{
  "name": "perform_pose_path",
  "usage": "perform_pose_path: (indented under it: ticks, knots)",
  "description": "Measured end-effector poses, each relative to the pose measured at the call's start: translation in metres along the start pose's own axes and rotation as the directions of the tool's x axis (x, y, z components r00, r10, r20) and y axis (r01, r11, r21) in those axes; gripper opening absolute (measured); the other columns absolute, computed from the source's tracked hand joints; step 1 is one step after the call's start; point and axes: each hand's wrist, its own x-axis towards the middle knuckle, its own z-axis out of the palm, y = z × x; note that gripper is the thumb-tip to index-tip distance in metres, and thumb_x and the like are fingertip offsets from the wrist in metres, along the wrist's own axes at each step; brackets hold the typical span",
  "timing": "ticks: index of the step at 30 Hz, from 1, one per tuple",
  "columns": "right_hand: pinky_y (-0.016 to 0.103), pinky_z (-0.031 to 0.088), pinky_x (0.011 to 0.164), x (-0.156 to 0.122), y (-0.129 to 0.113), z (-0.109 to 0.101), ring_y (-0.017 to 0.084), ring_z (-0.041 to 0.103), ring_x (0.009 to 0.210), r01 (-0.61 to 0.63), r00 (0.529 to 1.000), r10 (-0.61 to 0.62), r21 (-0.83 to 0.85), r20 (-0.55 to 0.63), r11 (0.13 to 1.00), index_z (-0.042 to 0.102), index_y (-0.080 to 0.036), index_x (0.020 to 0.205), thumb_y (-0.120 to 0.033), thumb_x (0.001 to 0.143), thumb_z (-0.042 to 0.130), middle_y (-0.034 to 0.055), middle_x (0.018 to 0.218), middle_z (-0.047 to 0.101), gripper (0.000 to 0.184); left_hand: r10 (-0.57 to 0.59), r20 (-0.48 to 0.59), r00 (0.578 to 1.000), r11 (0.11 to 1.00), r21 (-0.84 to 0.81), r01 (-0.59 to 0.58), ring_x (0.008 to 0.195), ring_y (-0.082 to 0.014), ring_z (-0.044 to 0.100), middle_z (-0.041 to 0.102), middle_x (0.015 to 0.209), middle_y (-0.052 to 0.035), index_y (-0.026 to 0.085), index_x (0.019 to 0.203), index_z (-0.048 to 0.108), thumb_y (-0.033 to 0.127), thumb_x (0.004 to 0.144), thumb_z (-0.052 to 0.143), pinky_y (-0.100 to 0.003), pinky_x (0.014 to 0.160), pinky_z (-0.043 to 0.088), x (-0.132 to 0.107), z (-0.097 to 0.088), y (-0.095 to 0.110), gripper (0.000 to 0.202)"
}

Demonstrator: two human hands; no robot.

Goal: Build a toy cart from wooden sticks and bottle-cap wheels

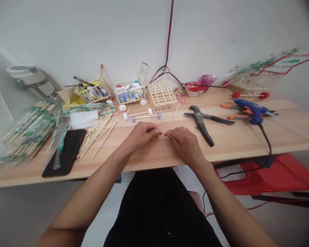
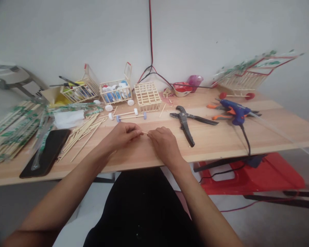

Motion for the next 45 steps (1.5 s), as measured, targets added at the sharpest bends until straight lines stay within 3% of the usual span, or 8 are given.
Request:
perform_pose_path:
  ticks: [5, 9, 14, 22, 26, 31, 38, 45]
  knots:
    - [0.031, 0.038, 0.076, 0.000, 0.000, -0.001, 0.020, 0.055, 0.078, -0.038, 0.999, 0.038, 0.017, 0.027, 0.999, 0.068, -0.017, 0.085, -0.023, 0.095, 0.047, 0.0061, 0.081, 0.066, 0.024, 0.006, -0.064, 0.998, 0.999, 0.050, -0.003, 0.068, -0.0146, 0.063, 0.074, 0.080, -0.0049, 0.013, 0.099, 0.073, 0.029, 0.085, 0.055, -0.025, 0.066, 0.048, 0.001, -0.003, -0.002, 0.028]
    - [0.031, 0.038, 0.076, 0.001, -0.001, -0.002, 0.020, 0.055, 0.079, -0.052, 0.998, 0.051, 0.021, 0.042, 0.998, 0.068, -0.017, 0.086, -0.023, 0.095, 0.046, 0.0061, 0.080, 0.066, 0.025, 0.035, -0.086, 0.996, 0.993, 0.118, -0.025, 0.088, -0.0198, 0.068, 0.076, 0.096, -0.0058, 0.015, 0.090, 0.076, 0.020, 0.077, 0.063, -0.029, 0.080, 0.050, 0.001, -0.002, -0.001, 0.019]
    - [0.031, 0.037, 0.074, 0.001, 0.000, -0.002, 0.020, 0.054, 0.078, -0.040, 0.997, 0.038, 0.036, 0.068, 0.999, 0.067, -0.018, 0.081, -0.023, 0.096, 0.044, 0.0057, 0.077, 0.066, 0.028, 0.017, -0.128, 0.992, 0.990, 0.144, 0.002, 0.083, -0.0194, 0.069, 0.077, 0.086, -0.0052, 0.015, 0.084, 0.076, 0.015, 0.076, 0.062, -0.029, 0.079, 0.050, 0.002, 0.001, 0.000, 0.016]
    - [0.032, 0.037, 0.074, 0.000, 0.001, 0.000, 0.020, 0.054, 0.076, -0.034, 0.997, 0.032, 0.027, 0.072, 0.999, 0.066, -0.019, 0.078, -0.023, 0.095, 0.043, 0.0053, 0.074, 0.063, 0.028, 0.060, -0.121, 0.991, 0.982, 0.185, -0.037, 0.086, -0.0192, 0.069, 0.076, 0.092, -0.0048, 0.017, 0.083, 0.076, 0.014, 0.078, 0.062, -0.029, 0.083, 0.050, 0.002, 0.004, -0.003, 0.015]
    - [0.033, 0.038, 0.075, 0.001, 0.001, 0.000, 0.021, 0.055, 0.079, -0.088, 0.993, 0.087, 0.009, 0.076, 0.996, 0.068, -0.019, 0.084, -0.026, 0.096, 0.044, 0.0064, 0.079, 0.065, 0.028, 0.051, -0.098, 0.994, 0.980, 0.198, -0.031, 0.089, -0.0196, 0.068, 0.076, 0.095, -0.0060, 0.016, 0.093, 0.076, 0.019, 0.083, 0.058, -0.030, 0.084, 0.050, 0.002, 0.003, -0.002, 0.020]
    - [0.032, 0.039, 0.073, 0.001, 0.004, 0.002, 0.021, 0.055, 0.087, -0.145, 0.989, 0.145, 0.044, 0.003, 0.989, 0.070, -0.020, 0.085, -0.027, 0.094, 0.049, 0.0070, 0.085, 0.063, 0.024, -0.008, -0.132, 0.991, 0.983, 0.182, 0.032, 0.079, -0.0176, 0.068, 0.075, 0.095, -0.0069, 0.015, 0.109, 0.071, 0.021, 0.088, 0.051, -0.027, 0.070, 0.051, 0.001, -0.006, -0.005, 0.030]
    - [0.034, 0.040, 0.072, 0.002, 0.007, 0.002, 0.022, 0.054, 0.083, -0.191, 0.981, 0.193, 0.061, -0.024, 0.980, 0.069, -0.021, 0.089, -0.026, 0.093, 0.049, 0.0070, 0.083, 0.062, 0.021, 0.031, -0.292, 0.956, 0.932, 0.354, 0.077, 0.091, -0.0200, 0.065, 0.073, 0.101, -0.0058, 0.018, 0.097, 0.072, 0.020, 0.086, 0.053, -0.032, 0.084, 0.047, -0.027, -0.021, -0.014, 0.022]
    - [0.035, 0.039, 0.072, 0.003, 0.005, 0.003, 0.023, 0.053, 0.081, -0.218, 0.975, 0.219, 0.023, -0.034, 0.976, 0.058, -0.021, 0.080, -0.023, 0.088, 0.052, 0.0071, 0.082, 0.061, 0.011, 0.129, -0.400, 0.908, 0.832, 0.542, 0.121, 0.087, -0.0216, 0.058, 0.067, 0.094, -0.0070, 0.017, 0.095, 0.067, 0.019, 0.083, 0.057, -0.036, 0.083, 0.045, -0.059, -0.029, -0.025, 0.016]
